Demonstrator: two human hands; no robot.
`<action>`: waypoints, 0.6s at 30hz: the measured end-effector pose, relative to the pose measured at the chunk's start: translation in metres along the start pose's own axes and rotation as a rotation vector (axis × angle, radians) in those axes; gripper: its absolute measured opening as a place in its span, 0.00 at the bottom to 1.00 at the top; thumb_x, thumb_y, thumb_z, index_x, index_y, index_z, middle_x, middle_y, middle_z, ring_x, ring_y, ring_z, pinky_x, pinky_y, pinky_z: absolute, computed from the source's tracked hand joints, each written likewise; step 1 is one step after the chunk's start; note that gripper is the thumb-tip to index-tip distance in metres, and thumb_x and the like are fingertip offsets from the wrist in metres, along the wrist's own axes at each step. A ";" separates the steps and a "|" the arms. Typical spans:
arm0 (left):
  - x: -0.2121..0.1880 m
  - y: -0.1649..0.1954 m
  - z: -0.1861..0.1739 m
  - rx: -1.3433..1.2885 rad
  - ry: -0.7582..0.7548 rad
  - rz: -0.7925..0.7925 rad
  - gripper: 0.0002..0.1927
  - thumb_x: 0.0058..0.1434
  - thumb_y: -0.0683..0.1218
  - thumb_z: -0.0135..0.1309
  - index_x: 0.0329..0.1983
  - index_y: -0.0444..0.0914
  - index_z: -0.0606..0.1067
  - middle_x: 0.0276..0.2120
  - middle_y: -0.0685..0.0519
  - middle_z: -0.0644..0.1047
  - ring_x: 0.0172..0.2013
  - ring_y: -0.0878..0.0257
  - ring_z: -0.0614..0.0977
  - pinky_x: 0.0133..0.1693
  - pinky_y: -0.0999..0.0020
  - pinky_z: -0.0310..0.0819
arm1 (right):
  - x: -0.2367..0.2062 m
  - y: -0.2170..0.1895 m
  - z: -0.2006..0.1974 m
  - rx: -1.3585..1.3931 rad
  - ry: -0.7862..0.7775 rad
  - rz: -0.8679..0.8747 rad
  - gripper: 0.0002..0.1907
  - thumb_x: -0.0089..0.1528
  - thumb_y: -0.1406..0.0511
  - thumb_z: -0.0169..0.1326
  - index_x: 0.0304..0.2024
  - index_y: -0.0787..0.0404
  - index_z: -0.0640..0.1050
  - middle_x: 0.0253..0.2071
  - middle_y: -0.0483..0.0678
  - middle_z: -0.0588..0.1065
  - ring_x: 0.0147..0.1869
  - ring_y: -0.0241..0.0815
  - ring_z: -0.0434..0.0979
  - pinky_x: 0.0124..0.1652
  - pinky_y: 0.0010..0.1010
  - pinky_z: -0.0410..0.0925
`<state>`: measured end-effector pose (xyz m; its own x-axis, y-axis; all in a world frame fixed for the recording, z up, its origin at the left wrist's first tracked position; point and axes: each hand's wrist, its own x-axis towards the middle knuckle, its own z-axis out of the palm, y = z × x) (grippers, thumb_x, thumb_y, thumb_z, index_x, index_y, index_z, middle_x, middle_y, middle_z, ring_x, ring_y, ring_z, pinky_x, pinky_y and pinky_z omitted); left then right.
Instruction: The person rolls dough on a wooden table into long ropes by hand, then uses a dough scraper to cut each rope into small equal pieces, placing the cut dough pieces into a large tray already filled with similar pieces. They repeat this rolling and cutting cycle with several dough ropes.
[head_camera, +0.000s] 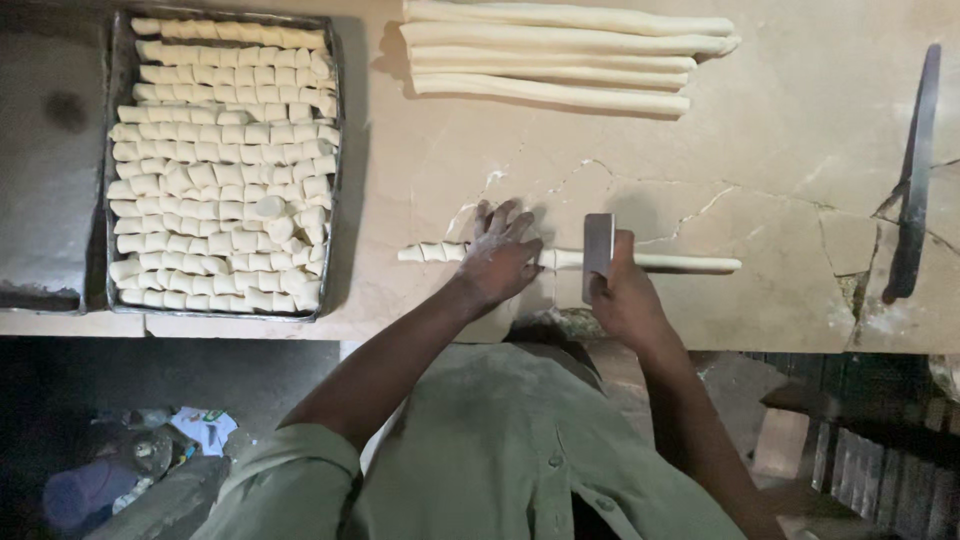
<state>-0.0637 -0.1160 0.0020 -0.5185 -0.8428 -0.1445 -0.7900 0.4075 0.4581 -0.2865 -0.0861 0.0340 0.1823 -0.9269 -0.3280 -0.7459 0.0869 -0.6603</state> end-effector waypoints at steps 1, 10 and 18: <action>0.002 0.004 0.000 -0.003 -0.022 -0.023 0.28 0.59 0.62 0.59 0.58 0.44 0.76 0.67 0.44 0.63 0.71 0.39 0.52 0.68 0.27 0.36 | -0.001 0.003 -0.004 0.010 0.054 -0.010 0.26 0.63 0.70 0.48 0.60 0.62 0.53 0.38 0.70 0.75 0.43 0.74 0.77 0.39 0.59 0.67; 0.028 0.042 0.004 -0.082 0.027 0.045 0.30 0.57 0.60 0.58 0.61 0.46 0.76 0.66 0.42 0.63 0.71 0.37 0.51 0.66 0.25 0.34 | -0.010 0.027 -0.034 -0.117 -0.157 0.223 0.29 0.65 0.68 0.48 0.64 0.61 0.51 0.38 0.73 0.75 0.45 0.76 0.76 0.42 0.62 0.66; 0.061 0.077 0.014 -0.035 -0.104 -0.005 0.27 0.59 0.61 0.57 0.59 0.46 0.75 0.69 0.44 0.61 0.73 0.39 0.47 0.66 0.25 0.30 | -0.016 0.064 -0.062 -0.024 -0.052 0.044 0.30 0.63 0.69 0.48 0.63 0.65 0.50 0.38 0.71 0.75 0.42 0.75 0.78 0.39 0.59 0.69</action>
<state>-0.1602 -0.1309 0.0163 -0.5474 -0.8028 -0.2363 -0.7815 0.3894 0.4874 -0.3772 -0.0887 0.0385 0.1819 -0.9022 -0.3911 -0.7690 0.1173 -0.6284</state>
